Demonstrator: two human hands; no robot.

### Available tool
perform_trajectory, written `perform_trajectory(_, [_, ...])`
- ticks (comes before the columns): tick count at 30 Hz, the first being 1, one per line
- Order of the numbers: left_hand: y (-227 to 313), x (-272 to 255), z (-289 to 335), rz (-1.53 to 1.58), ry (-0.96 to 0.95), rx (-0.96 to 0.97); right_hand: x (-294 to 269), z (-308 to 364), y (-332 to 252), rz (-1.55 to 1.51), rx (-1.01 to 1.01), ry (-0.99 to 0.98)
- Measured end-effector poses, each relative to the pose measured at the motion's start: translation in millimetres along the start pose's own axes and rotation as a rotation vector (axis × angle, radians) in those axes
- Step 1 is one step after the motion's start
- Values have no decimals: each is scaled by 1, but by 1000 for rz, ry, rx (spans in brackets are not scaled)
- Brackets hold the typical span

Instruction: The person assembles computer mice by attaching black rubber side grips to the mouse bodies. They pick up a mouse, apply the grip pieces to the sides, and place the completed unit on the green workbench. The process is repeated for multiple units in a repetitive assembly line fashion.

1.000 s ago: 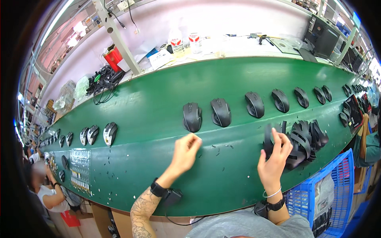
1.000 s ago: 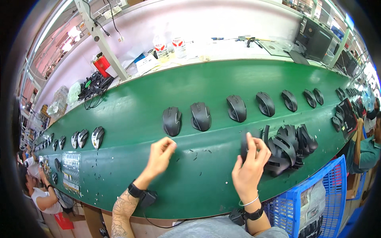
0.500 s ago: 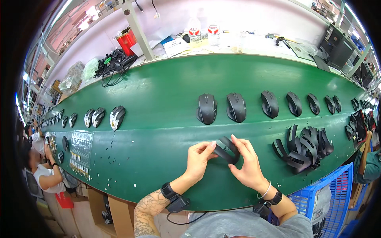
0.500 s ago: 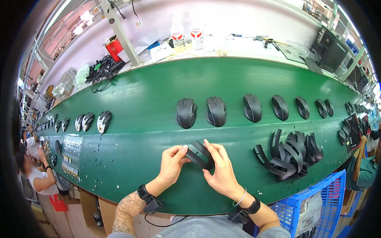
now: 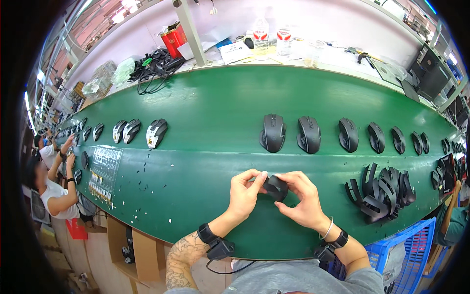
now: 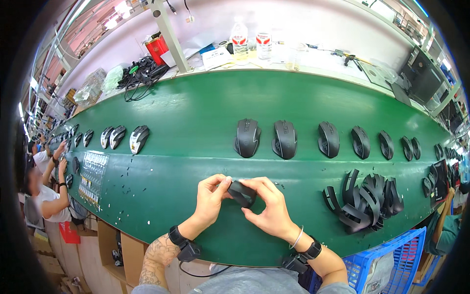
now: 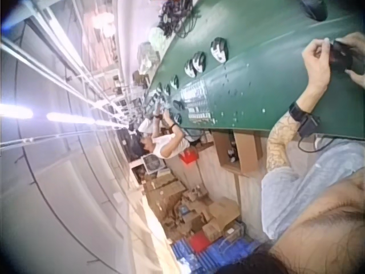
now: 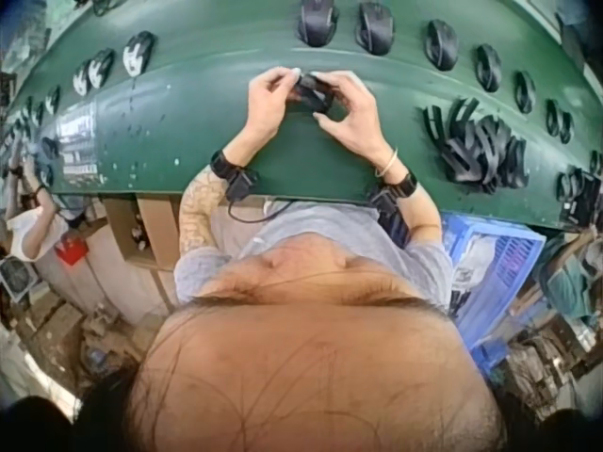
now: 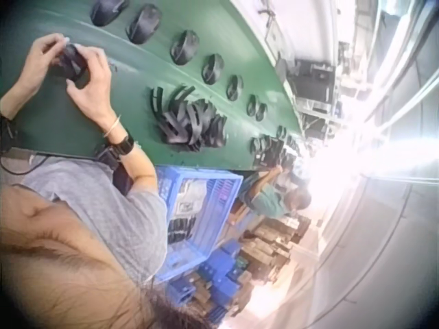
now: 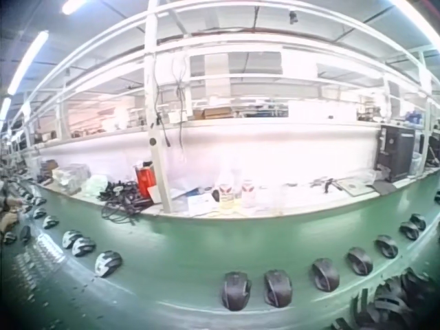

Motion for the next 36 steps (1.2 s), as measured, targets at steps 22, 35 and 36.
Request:
perform_trajectory(22, [92,-213,-125,-1249,914,398,-12,9,12,455,-234,232])
perform_trajectory(35, [10,-15,-26,429,103,-391,-19,9,7,483,-275,335])
perform_trajectory(36, [7,-10,-22,395,79,-405,-20,9,7,423,-223,353])
Point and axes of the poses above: each hand's wrist, its own z-axis away from the middle knuckle, its own x-axis out of the palm, y = z × x, the point moved 2 cm from there along -z, towards the middle knuckle, and after that the axes turned 6 degrees about y, right-handed, at the moved point
